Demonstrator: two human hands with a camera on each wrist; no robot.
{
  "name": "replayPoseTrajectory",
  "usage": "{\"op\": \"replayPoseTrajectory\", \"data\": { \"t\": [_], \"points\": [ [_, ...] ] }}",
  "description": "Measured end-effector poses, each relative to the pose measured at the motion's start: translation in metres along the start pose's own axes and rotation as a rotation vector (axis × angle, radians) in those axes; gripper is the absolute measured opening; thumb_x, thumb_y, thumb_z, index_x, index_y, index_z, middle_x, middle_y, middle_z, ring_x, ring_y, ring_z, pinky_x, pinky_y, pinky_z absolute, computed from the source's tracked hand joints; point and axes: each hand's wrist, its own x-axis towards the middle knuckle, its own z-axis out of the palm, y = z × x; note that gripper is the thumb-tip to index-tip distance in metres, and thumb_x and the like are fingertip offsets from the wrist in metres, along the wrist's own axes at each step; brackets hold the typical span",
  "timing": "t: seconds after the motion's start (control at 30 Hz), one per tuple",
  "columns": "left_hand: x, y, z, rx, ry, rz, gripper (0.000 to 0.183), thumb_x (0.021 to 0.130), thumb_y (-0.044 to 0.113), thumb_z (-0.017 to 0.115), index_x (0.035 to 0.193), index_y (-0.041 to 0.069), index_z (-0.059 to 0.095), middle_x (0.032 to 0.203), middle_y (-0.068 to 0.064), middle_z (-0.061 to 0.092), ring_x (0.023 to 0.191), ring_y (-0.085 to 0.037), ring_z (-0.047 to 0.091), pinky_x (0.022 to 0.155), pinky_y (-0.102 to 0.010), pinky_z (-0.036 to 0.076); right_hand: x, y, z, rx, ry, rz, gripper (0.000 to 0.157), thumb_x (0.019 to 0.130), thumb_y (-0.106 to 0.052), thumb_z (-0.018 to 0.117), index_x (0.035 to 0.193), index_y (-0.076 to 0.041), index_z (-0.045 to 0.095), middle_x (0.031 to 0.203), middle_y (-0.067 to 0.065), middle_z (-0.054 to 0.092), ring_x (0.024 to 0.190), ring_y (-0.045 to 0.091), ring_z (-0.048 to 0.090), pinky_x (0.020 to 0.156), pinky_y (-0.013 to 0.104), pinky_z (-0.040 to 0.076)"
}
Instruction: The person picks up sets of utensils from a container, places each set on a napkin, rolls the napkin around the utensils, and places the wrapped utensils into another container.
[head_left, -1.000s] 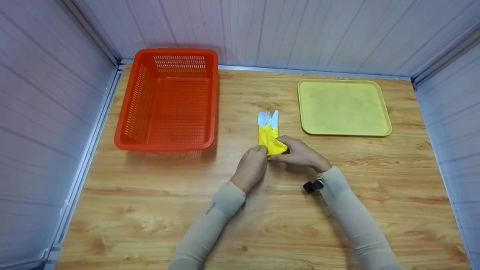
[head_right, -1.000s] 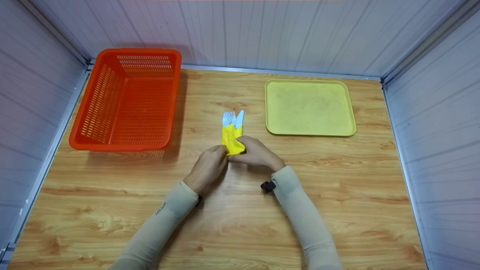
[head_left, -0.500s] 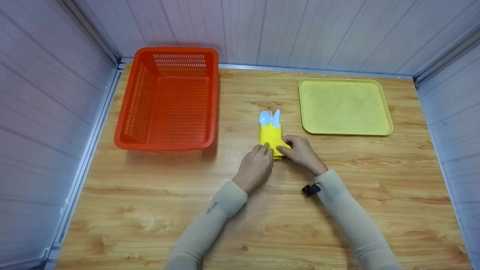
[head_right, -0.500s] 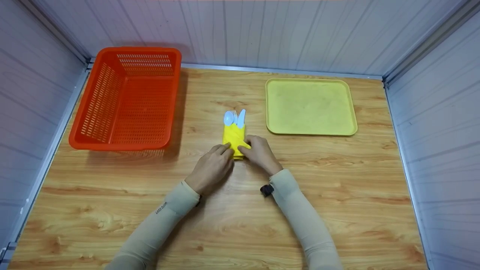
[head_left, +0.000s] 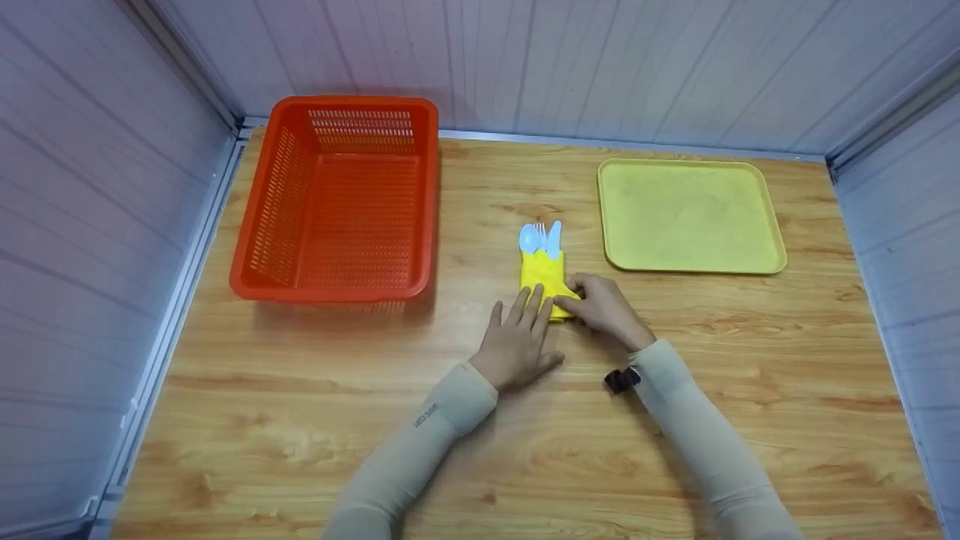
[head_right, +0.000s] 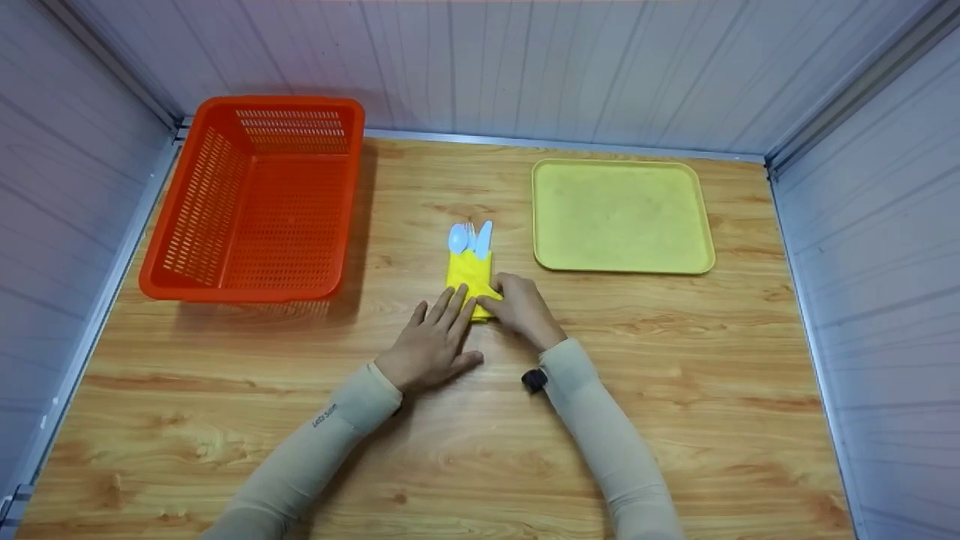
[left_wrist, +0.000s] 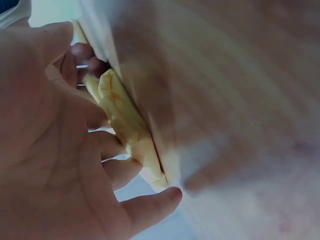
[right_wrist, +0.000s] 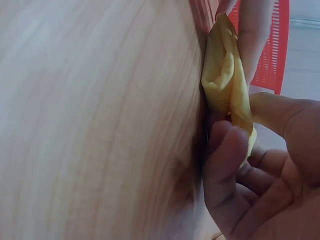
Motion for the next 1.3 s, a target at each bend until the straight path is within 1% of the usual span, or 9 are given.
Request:
{"op": "replayPoseTrajectory", "data": {
  "t": [0.27, 0.43, 0.53, 0.67, 0.77, 0.9, 1.07, 1.17, 1.3],
  "points": [
    [0.001, 0.002, -0.003, -0.03, -0.065, 0.003, 0.094, 0.097, 0.071, 0.032, 0.161, 0.012, -0.004, 0.166, -0.01, -0.011, 0.151, -0.026, -0.01, 0.117, -0.058, 0.013, -0.001, 0.005, -0.003, 0.101, -0.06, 0.091, 0.034, 0.096, -0.031, 0.069, 0.107, -0.001, 0.059, 0.068, 0.01, 0.064, 0.045, 0.018, 0.059, 0.041, 0.033, 0.05],
    [0.002, -0.002, -0.011, -0.098, -0.039, 0.031, 0.082, 0.102, 0.062, 0.033, 0.161, 0.011, 0.009, 0.167, -0.011, 0.001, 0.152, -0.027, 0.002, 0.116, -0.055, 0.02, -0.001, 0.005, -0.005, 0.096, -0.078, 0.113, 0.029, 0.097, -0.03, 0.068, 0.102, -0.003, 0.058, 0.065, 0.009, 0.065, 0.044, 0.017, 0.058, 0.04, 0.032, 0.049],
    [0.005, -0.005, -0.015, -0.235, 0.039, 0.025, 0.07, 0.104, 0.052, 0.041, 0.158, 0.009, 0.027, 0.165, -0.015, 0.014, 0.15, -0.029, 0.014, 0.115, -0.05, 0.027, 0.0, 0.005, -0.005, 0.096, -0.079, 0.123, 0.028, 0.097, -0.029, 0.067, 0.1, -0.003, 0.058, 0.064, 0.009, 0.065, 0.044, 0.016, 0.057, 0.04, 0.03, 0.048],
    [0.01, -0.008, -0.019, -0.521, 0.121, -0.048, 0.061, 0.104, 0.041, 0.051, 0.149, 0.002, 0.043, 0.159, -0.025, 0.023, 0.145, -0.037, 0.025, 0.112, -0.046, 0.034, -0.001, 0.005, -0.005, 0.112, -0.081, 0.135, 0.026, 0.097, -0.027, 0.067, 0.099, -0.004, 0.057, 0.065, 0.009, 0.065, 0.044, 0.016, 0.057, 0.039, 0.029, 0.047],
    [0.015, -0.011, -0.021, -0.7, 0.145, -0.123, 0.064, 0.103, 0.039, 0.053, 0.15, -0.002, 0.039, 0.155, -0.028, 0.029, 0.14, -0.039, 0.033, 0.111, -0.046, 0.035, -0.002, 0.005, -0.005, 0.124, -0.082, 0.144, 0.025, 0.097, -0.027, 0.067, 0.098, -0.004, 0.056, 0.065, 0.01, 0.065, 0.044, 0.016, 0.057, 0.039, 0.03, 0.047],
    [0.021, -0.019, -0.022, -0.897, 0.17, -0.183, 0.071, 0.102, 0.038, 0.057, 0.154, -0.002, 0.03, 0.152, -0.023, 0.038, 0.138, -0.033, 0.039, 0.112, -0.044, 0.034, -0.001, 0.004, -0.005, 0.13, -0.078, 0.155, 0.026, 0.097, -0.027, 0.068, 0.099, -0.004, 0.056, 0.066, 0.01, 0.065, 0.044, 0.017, 0.056, 0.039, 0.03, 0.047],
    [0.026, -0.032, -0.019, -1.165, 0.211, -0.242, 0.065, 0.1, 0.032, 0.061, 0.152, 0.002, 0.035, 0.146, -0.015, 0.049, 0.134, -0.024, 0.045, 0.109, -0.04, 0.037, 0.001, 0.003, -0.004, 0.131, -0.081, 0.132, 0.027, 0.097, -0.028, 0.067, 0.101, -0.003, 0.058, 0.068, 0.009, 0.067, 0.045, 0.017, 0.058, 0.041, 0.03, 0.048],
    [0.027, -0.038, -0.016, -1.259, 0.198, -0.277, 0.058, 0.099, 0.034, 0.062, 0.146, 0.005, 0.044, 0.138, -0.01, 0.057, 0.127, -0.018, 0.051, 0.105, -0.038, 0.041, 0.003, 0.001, -0.002, 0.118, -0.078, 0.111, 0.026, 0.097, -0.028, 0.068, 0.098, -0.004, 0.059, 0.068, 0.008, 0.068, 0.045, 0.017, 0.058, 0.041, 0.03, 0.048],
    [0.031, -0.043, -0.015, -1.285, 0.164, -0.296, 0.05, 0.098, 0.036, 0.063, 0.136, 0.005, 0.055, 0.126, -0.007, 0.063, 0.114, -0.017, 0.057, 0.098, -0.038, 0.046, 0.005, 0.001, -0.001, 0.102, -0.077, 0.102, 0.025, 0.097, -0.028, 0.068, 0.094, -0.004, 0.061, 0.068, 0.007, 0.068, 0.047, 0.016, 0.059, 0.041, 0.029, 0.048]
  ]
}}
